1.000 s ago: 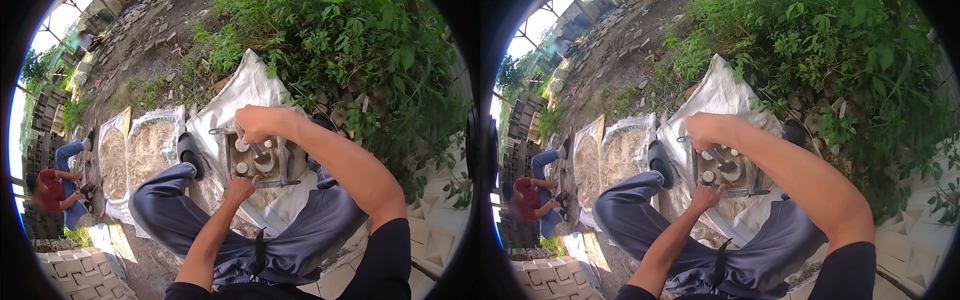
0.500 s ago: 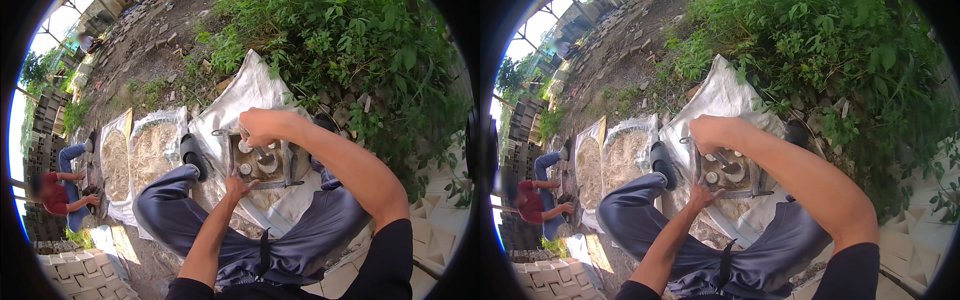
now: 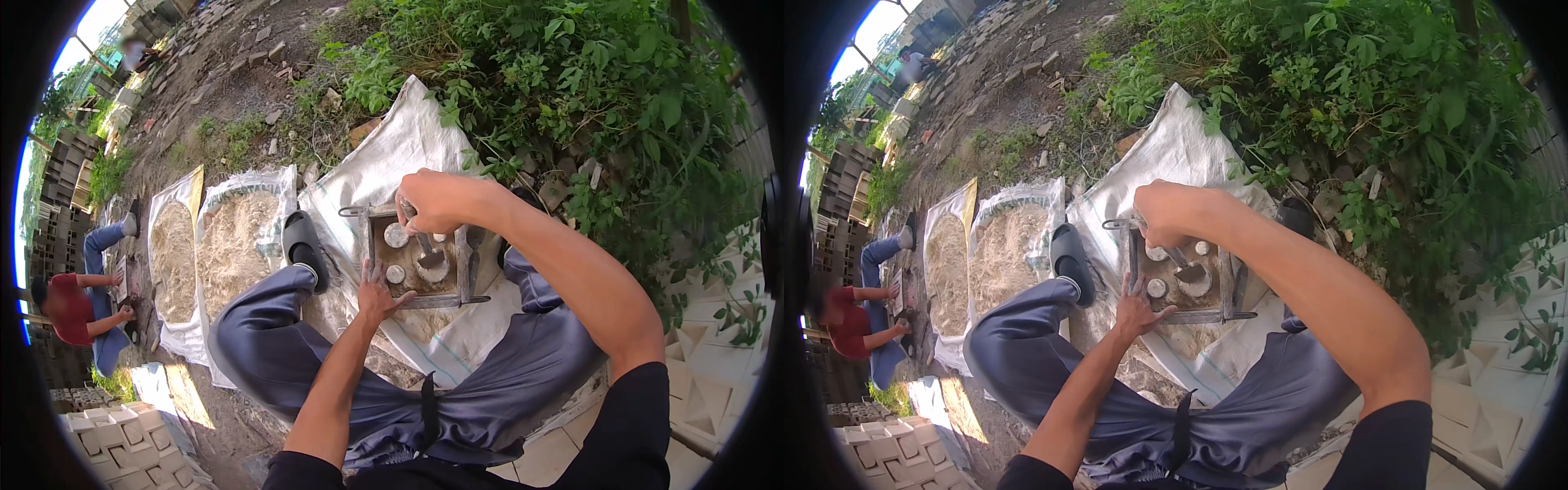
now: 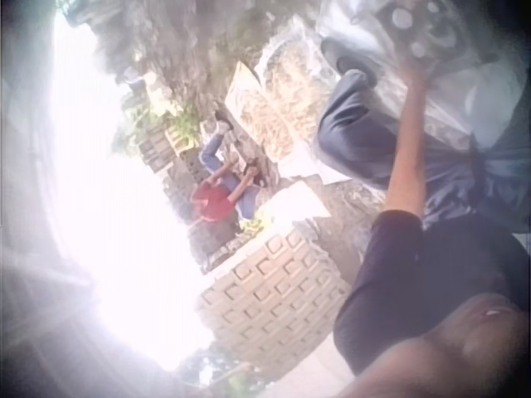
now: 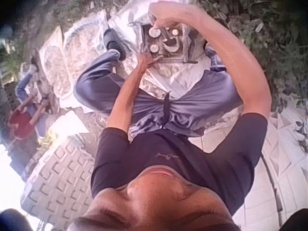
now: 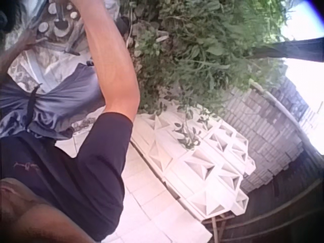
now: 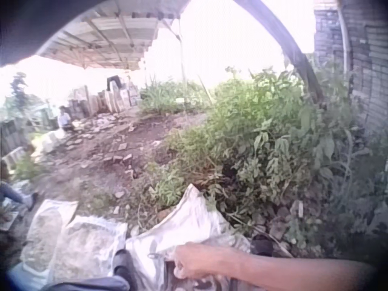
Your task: The person uses a metal tool to press and smooth white circular ceramic components inside a mold.
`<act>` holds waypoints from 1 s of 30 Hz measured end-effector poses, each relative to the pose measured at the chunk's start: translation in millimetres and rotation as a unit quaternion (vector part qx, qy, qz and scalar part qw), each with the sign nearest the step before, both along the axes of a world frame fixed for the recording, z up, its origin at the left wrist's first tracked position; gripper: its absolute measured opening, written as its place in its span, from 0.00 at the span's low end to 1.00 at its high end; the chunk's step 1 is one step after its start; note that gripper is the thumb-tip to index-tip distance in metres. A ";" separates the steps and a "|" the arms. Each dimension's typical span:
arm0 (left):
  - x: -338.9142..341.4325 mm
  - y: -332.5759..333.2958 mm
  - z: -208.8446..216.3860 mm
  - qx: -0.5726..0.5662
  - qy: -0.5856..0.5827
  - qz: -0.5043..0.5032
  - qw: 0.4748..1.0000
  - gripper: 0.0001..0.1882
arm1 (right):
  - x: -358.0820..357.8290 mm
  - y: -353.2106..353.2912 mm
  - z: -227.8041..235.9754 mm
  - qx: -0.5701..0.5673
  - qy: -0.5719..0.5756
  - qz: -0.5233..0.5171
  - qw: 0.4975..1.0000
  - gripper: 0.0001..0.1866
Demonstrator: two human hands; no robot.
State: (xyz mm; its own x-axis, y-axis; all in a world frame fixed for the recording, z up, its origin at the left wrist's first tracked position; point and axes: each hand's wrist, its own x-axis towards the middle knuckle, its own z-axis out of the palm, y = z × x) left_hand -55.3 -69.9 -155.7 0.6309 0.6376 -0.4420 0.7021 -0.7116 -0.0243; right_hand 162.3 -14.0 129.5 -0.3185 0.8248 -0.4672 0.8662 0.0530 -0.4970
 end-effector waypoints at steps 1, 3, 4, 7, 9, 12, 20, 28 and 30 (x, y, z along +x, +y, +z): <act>2.1 0.5 4.1 -0.006 0.012 0.004 1.000 0.55 | 1.5 0.3 -2.0 0.005 -0.001 0.008 1.000 0.12; 0.6 3.7 7.1 0.010 -0.016 0.010 1.000 0.55 | 4.0 -1.1 2.1 -0.007 0.021 0.002 1.000 0.12; 2.1 4.3 8.4 0.019 -0.041 0.011 0.999 0.55 | 5.1 -1.4 3.0 -0.006 0.017 0.004 1.000 0.12; 1.5 13.0 0.2 0.030 0.007 -0.013 0.999 0.56 | 3.0 0.8 1.7 -0.012 0.012 0.002 1.000 0.11; 1.1 16.4 -6.1 0.035 0.022 -0.035 0.999 0.56 | 3.9 0.5 0.9 -0.012 0.024 -0.005 1.000 0.11; 4.1 18.5 -8.8 0.060 0.043 -0.024 0.997 0.55 | 2.8 4.1 3.5 -0.013 0.009 -0.017 1.000 0.11; -4.8 13.1 -1.9 0.051 0.023 -0.035 0.998 0.55 | 4.8 2.8 -2.1 -0.013 0.025 -0.010 1.000 0.11; 7.3 25.8 5.2 0.048 0.061 -0.062 0.995 0.54 | 4.5 0.8 -0.8 0.008 0.010 -0.008 1.000 0.10; 5.5 24.4 5.7 0.038 0.081 -0.078 0.993 0.53 | 2.0 1.0 0.1 -0.029 0.017 -0.004 0.999 0.11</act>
State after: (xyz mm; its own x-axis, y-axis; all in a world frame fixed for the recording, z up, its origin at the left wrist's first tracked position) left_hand -49.8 -45.5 -149.9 0.6490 0.5733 -0.5001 0.5668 -0.8029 -0.1848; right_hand 164.3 -13.1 129.6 -0.3278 0.7996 -0.5031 0.8493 0.0162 -0.5277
